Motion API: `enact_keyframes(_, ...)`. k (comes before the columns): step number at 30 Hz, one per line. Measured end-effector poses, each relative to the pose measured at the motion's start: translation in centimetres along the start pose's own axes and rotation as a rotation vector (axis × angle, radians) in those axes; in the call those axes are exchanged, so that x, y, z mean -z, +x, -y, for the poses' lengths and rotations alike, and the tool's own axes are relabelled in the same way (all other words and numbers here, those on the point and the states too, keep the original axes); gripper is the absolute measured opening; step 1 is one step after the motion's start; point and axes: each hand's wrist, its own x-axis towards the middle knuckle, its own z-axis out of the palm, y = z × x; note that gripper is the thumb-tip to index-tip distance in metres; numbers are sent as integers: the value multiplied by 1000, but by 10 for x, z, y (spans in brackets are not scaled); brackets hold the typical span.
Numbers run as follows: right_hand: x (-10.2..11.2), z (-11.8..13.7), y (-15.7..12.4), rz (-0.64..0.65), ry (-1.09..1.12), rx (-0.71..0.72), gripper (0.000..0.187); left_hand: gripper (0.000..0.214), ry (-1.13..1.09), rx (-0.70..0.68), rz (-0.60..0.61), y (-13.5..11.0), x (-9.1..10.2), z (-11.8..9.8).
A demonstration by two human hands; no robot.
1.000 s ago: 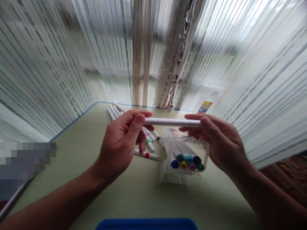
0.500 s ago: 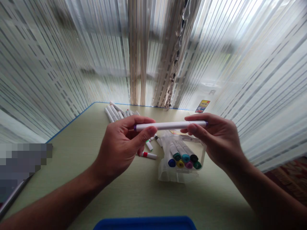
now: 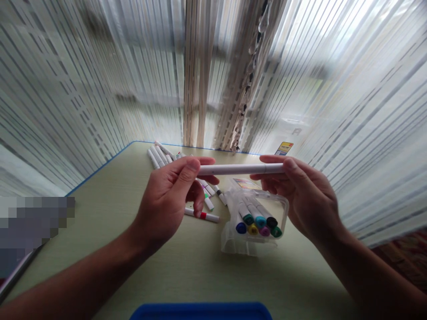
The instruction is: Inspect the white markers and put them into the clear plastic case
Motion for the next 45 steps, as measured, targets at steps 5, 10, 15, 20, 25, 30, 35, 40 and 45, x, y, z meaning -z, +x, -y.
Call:
enact_keyframes(5, 2, -2, 1, 0, -67, 37, 21, 25, 69, -2, 16, 0, 0, -1)
enact_keyframes(10, 2, -2, 0, -9, -108, 41, 15, 24, 122, 23, 27, -2, 0, -2)
enact_keyframes(15, 0, 1, 0, -17, -92, 36, 17, 24, 164, 19, 25, -3, -1, -2)
enact_keyframes(20, 1, 0, 0, -15, -95, 31, 12, 22, 202, 6, 1, -3, -2, -4)
enact_keyframes(25, 4, -3, 0, -14, -106, 21, 14, 23, 219, -2, -18, -3, -2, -5)
enact_keyframes(30, 5, -2, -1, 0, -125, 0, 19, 25, 187, -12, -33, -3, -3, -5)
enact_keyframes(35, 5, 0, -2, 12, -109, 1, 19, 25, 137, -17, -21, -2, -4, -4)
enact_keyframes(40, 4, -1, -1, 4, -103, 8, 17, 22, 156, -20, -19, -2, -3, -3)
enact_keyframes(45, 2, -1, -1, -14, -76, 18, 16, 17, 220, -26, 34, -2, 0, -2)
